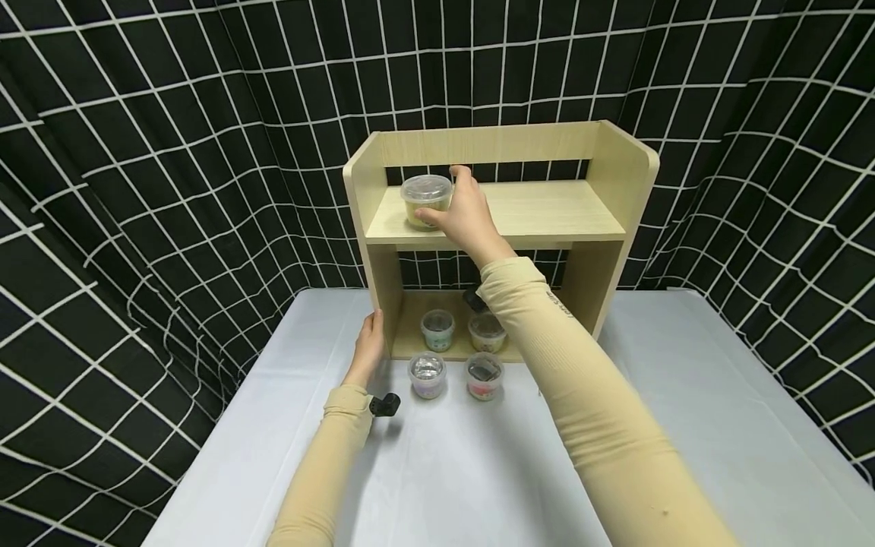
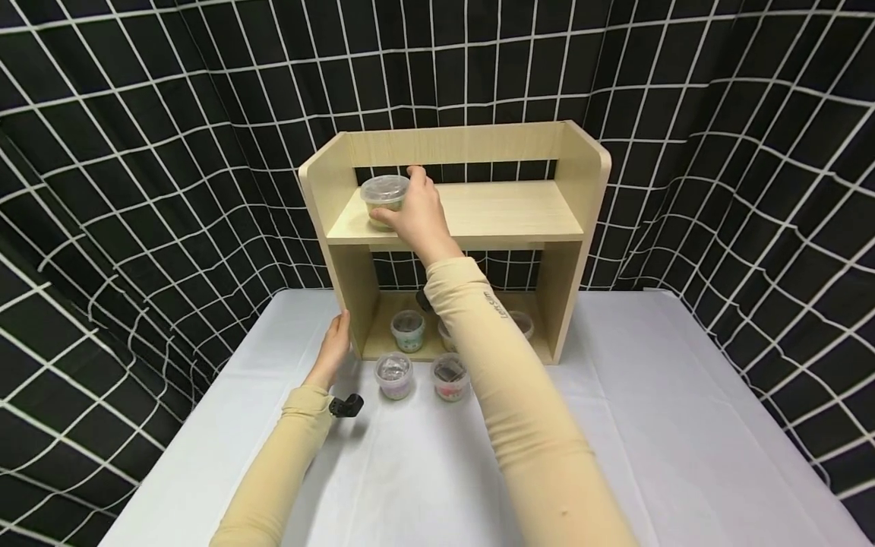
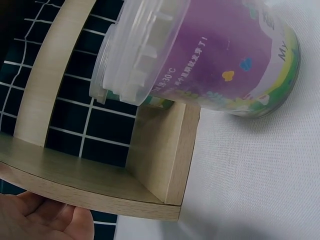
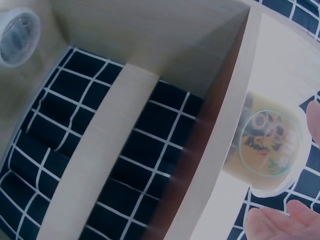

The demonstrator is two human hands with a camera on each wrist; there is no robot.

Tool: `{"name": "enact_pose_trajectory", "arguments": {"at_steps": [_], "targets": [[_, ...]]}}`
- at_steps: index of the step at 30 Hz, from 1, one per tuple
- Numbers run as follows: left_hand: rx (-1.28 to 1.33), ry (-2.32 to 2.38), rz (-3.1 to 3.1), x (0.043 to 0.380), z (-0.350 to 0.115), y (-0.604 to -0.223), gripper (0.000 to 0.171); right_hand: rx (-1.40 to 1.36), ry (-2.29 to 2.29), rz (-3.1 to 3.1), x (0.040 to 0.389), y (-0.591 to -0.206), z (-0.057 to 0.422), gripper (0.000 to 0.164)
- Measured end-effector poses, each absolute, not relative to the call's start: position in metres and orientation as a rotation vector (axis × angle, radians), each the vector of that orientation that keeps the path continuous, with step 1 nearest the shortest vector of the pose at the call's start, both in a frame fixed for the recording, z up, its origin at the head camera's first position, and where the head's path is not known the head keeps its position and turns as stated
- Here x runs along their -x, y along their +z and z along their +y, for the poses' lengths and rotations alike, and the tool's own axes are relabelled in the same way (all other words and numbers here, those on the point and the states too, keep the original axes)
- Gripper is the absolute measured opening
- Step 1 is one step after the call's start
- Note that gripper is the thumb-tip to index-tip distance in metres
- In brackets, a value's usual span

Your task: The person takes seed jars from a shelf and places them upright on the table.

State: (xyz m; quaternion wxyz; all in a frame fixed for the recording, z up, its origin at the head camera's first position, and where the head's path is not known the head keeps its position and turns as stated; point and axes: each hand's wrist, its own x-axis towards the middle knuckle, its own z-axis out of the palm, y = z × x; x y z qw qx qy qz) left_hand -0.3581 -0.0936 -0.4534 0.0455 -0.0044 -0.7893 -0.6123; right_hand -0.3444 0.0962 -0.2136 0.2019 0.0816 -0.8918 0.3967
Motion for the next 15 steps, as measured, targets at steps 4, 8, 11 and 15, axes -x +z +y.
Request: {"name": "enact_pose_trajectory", "arguments": {"at_steps": [4,8,11,15], "targets": [[0.014,-1.865,-2.411,0.3588,-0.0941,-0.4537,0.068,-0.224,1.115,-2.491,0.3467,-0.211,0.0917,0.09],[0.012,-1.864,-2.412,0.3596,-0.0946,-0.4542,0.066,-0.207,1.12,-2.491,0.3481,-0.2075,0.0882,0.089],[0.012,-1.863,-2.413,0.3602,-0.0944,-0.4545,0.066,-0.194,1.128,-2.496,0.3483,-0.2054,0.0867,0.089],[0.022,-1.868,-2.427,0.359,-0.0933,-0.4545,0.07,-0.166,1.141,-2.516,0.349,-0.2054,0.0863,0.091]]}}
